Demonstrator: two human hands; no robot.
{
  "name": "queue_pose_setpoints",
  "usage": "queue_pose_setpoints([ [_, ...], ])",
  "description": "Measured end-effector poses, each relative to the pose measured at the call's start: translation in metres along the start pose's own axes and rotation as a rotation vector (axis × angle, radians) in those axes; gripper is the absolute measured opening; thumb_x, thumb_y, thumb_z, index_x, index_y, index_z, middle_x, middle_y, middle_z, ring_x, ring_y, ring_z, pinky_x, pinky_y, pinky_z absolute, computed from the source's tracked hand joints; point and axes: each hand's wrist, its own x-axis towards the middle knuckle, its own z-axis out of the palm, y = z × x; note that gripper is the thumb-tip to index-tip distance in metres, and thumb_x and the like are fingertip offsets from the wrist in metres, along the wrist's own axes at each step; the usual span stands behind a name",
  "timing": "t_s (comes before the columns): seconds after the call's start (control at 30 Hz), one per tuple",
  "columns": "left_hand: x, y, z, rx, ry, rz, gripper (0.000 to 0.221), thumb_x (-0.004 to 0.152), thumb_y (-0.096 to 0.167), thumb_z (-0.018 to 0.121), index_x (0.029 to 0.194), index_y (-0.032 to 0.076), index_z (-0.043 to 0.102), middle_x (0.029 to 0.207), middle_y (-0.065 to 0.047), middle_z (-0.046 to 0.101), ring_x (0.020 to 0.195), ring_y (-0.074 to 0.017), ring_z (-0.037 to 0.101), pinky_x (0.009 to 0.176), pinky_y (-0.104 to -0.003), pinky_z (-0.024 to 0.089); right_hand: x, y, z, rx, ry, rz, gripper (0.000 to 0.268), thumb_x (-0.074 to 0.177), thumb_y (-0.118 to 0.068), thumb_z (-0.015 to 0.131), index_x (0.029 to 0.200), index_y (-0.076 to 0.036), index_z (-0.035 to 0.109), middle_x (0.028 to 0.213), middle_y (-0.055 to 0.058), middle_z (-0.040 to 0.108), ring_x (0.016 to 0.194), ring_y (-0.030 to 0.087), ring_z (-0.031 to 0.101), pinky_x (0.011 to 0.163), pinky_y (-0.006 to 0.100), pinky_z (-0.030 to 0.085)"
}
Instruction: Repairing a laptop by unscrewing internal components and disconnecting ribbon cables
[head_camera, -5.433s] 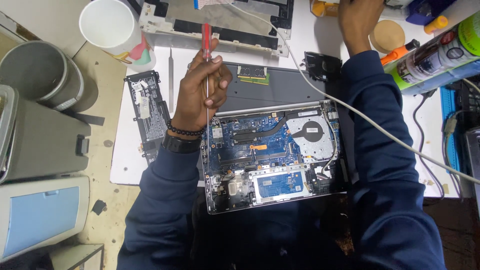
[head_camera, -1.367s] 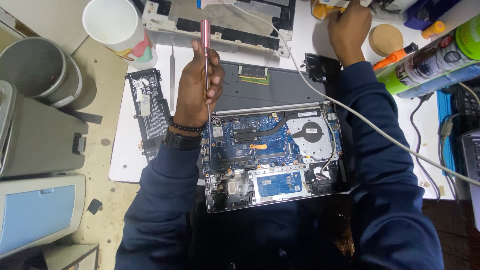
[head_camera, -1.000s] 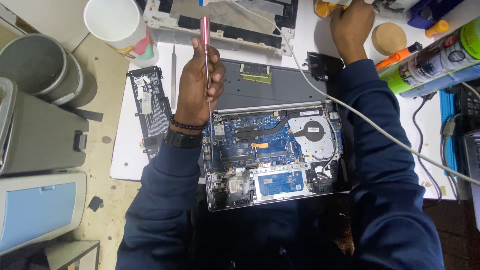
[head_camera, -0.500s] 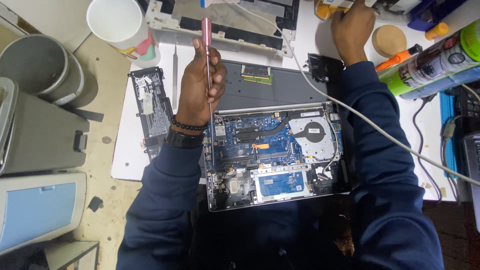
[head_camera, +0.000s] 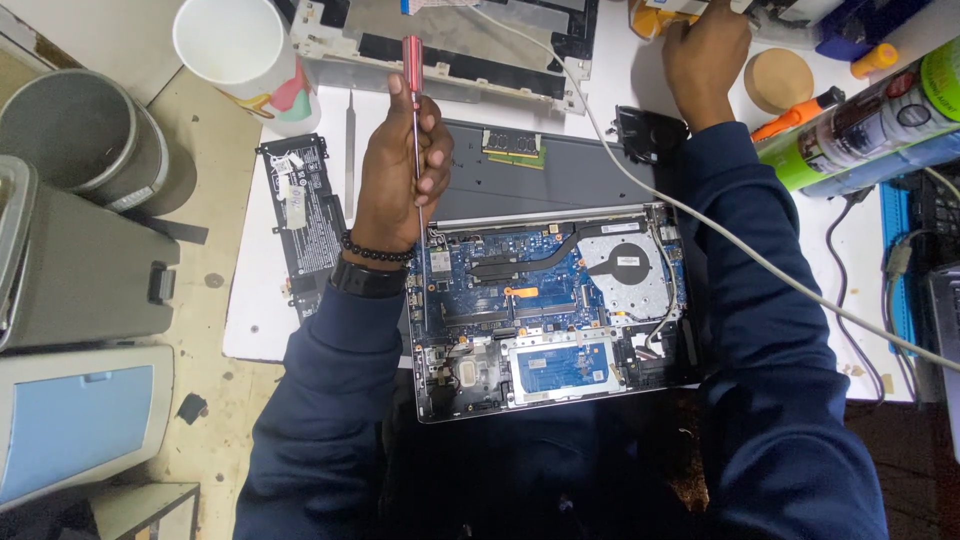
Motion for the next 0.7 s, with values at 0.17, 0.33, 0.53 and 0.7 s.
queue_pose_setpoints([
  [0.17,-0.003,0.004,0.008,0.057,0.06,-0.015,0.047,0.091,0.061,0.052,0.082,0.015,0.05,0.058,0.0,0.046,0.036,-0.0047,0.035,0.03,-0.018,0.024,0.001,-0.01,-0.011,0.081,0.046,-0.042,0.037,0.079,-0.018,0.074,0.11,-0.003,0.063,0.079,0.027,0.074,0.068,0.055,0.065,0.058,0.062,0.05],
  [0.33,-0.002,0.003,0.004,0.046,0.063,-0.022,0.047,0.091,0.061,0.051,0.081,0.015,0.05,0.058,-0.001,0.047,0.036,-0.0055,0.036,0.03,-0.019,0.025,0.001,-0.004,0.0,0.024,0.02,-0.003,0.028,0.081,-0.021,0.074,0.099,-0.001,0.067,0.079,0.028,0.072,0.07,0.056,0.065,0.06,0.063,0.05],
  [0.53,-0.003,0.004,0.006,0.046,0.063,-0.02,0.047,0.091,0.061,0.051,0.08,0.015,0.05,0.058,-0.001,0.047,0.036,-0.0054,0.036,0.03,-0.018,0.025,0.002,-0.009,0.0,0.083,0.049,-0.151,0.027,0.085,-0.019,0.074,0.102,0.001,0.067,0.079,0.028,0.072,0.068,0.055,0.063,0.054,0.062,0.047],
  [0.7,-0.001,0.003,0.004,0.035,0.058,-0.014,0.047,0.092,0.06,0.05,0.08,0.015,0.05,0.058,-0.001,0.047,0.036,-0.0056,0.037,0.03,-0.018,0.025,0.005,-0.019,0.001,0.04,-0.072,-0.152,0.033,0.087,-0.022,0.071,0.111,0.001,0.066,0.076,0.032,0.069,0.07,0.058,0.062,0.058,0.065,0.046],
])
